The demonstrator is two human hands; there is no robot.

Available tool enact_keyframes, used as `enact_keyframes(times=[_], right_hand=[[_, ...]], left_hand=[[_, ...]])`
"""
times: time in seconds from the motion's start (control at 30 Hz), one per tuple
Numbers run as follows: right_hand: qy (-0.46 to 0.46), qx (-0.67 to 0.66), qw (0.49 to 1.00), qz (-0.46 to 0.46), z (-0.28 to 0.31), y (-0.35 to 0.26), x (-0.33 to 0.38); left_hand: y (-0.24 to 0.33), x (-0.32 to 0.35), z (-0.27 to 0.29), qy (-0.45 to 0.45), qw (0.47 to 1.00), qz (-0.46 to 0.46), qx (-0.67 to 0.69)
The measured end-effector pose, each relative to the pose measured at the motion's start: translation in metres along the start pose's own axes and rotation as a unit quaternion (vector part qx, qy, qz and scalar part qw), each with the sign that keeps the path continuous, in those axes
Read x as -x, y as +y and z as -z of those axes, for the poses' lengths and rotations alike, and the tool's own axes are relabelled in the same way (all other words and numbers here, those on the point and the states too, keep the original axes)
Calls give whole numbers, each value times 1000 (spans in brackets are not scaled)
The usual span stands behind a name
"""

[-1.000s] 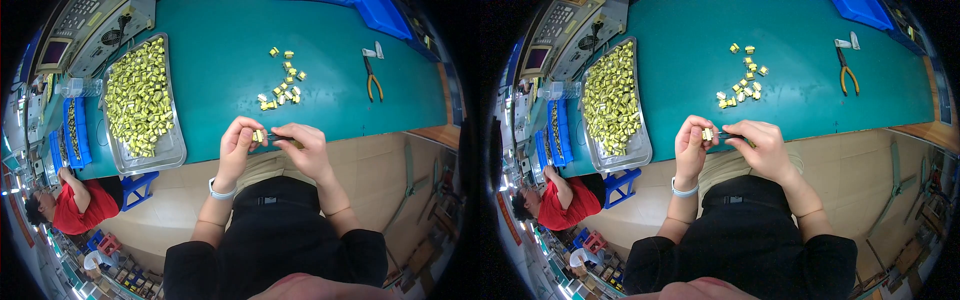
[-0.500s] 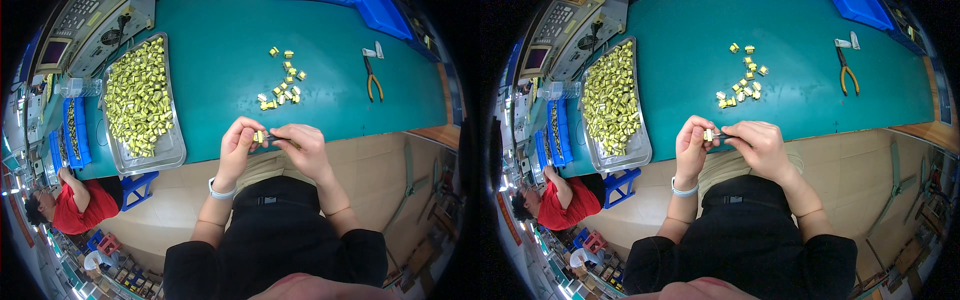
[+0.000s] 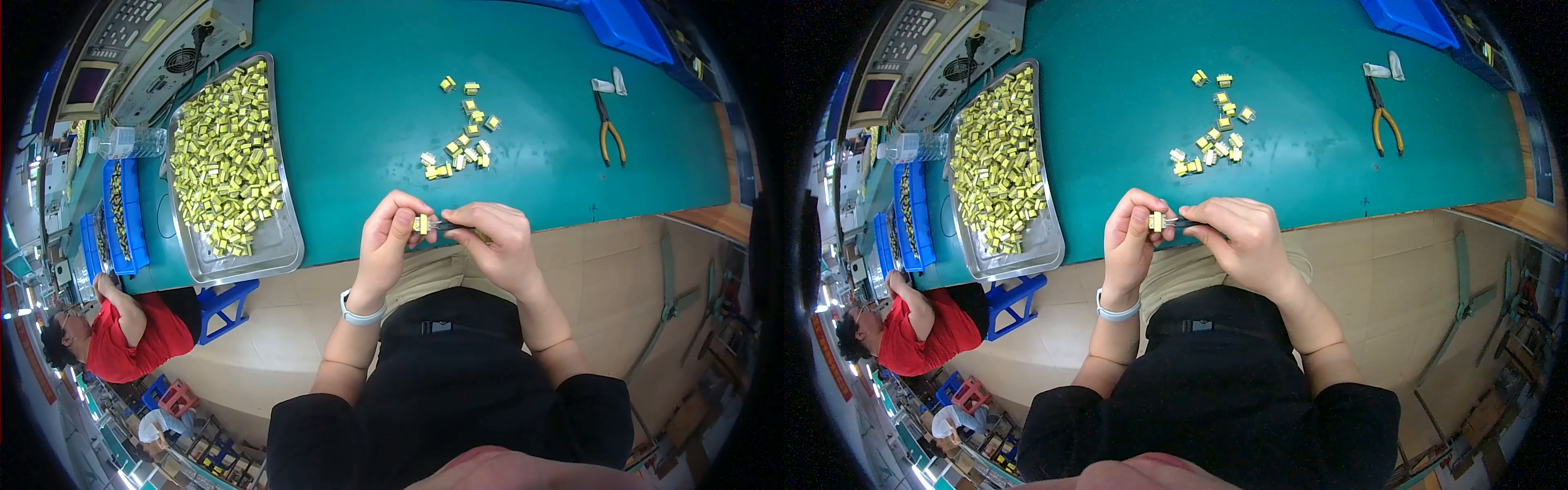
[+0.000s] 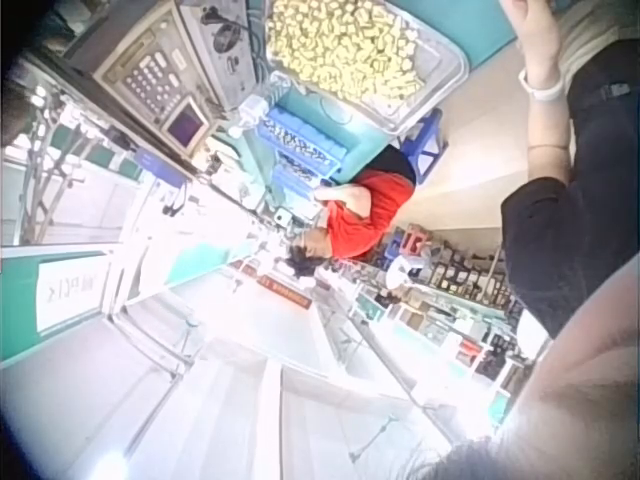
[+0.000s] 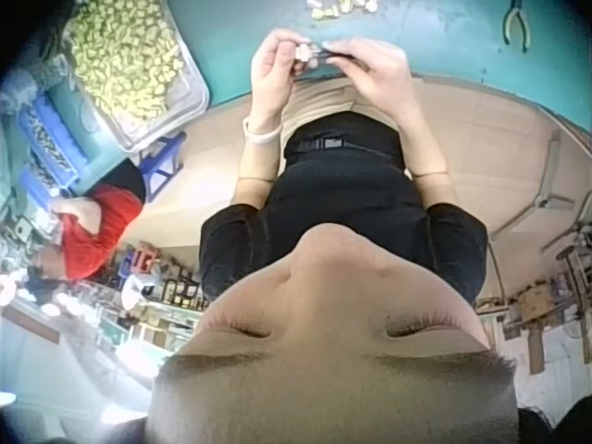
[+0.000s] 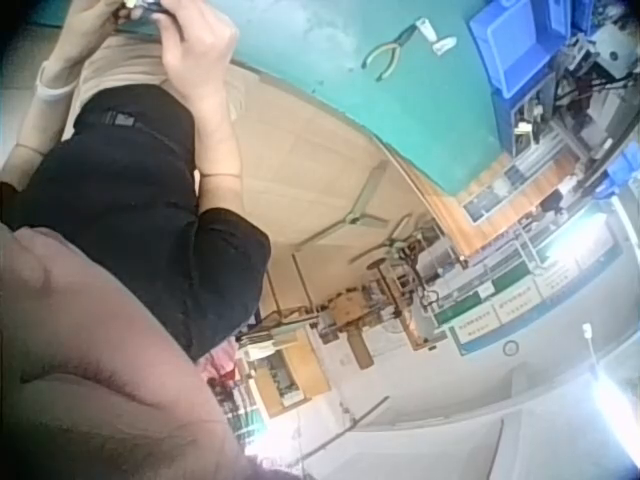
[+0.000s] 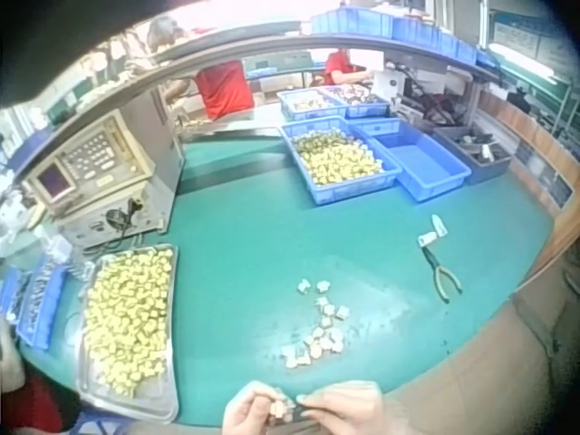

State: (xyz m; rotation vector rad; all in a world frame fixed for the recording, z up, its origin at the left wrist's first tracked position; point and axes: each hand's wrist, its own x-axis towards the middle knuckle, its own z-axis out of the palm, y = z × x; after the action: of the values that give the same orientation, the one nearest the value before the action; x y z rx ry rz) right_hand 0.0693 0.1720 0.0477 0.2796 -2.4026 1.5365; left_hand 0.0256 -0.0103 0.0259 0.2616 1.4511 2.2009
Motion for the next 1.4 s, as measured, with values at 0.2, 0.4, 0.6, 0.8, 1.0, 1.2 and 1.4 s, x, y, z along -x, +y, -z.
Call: enact_keyframes(times=[0.2, 0.4, 0.6, 0.8, 1.0, 1.2, 1.4], right_hand=[[17, 3, 1000, 0, -2, 0, -1], [14, 8, 1000, 6, -1, 1, -1], [7, 13, 1000, -5, 1, 1, 0], [7, -1, 999, -36, 3, 1, 2], [19, -165, 974, -154, -1, 3, 8], [-28, -248, 947, -204, -1, -1, 6], [-26, -280, 934, -220, -3, 0, 6]], left_hand=[[0, 0, 1, -5, 1000, 1, 12], [-1, 0, 1, -11, 1000, 7, 7], [-1, -7, 3, 5, 999, 19, 32], [2, -12, 5, -11, 999, 22, 26], [-2, -10, -4, -6, 999, -22, -24], [-5, -8, -8, 32, 978, -98, -180], [-1, -5, -12, 38, 966, -99, -236]])
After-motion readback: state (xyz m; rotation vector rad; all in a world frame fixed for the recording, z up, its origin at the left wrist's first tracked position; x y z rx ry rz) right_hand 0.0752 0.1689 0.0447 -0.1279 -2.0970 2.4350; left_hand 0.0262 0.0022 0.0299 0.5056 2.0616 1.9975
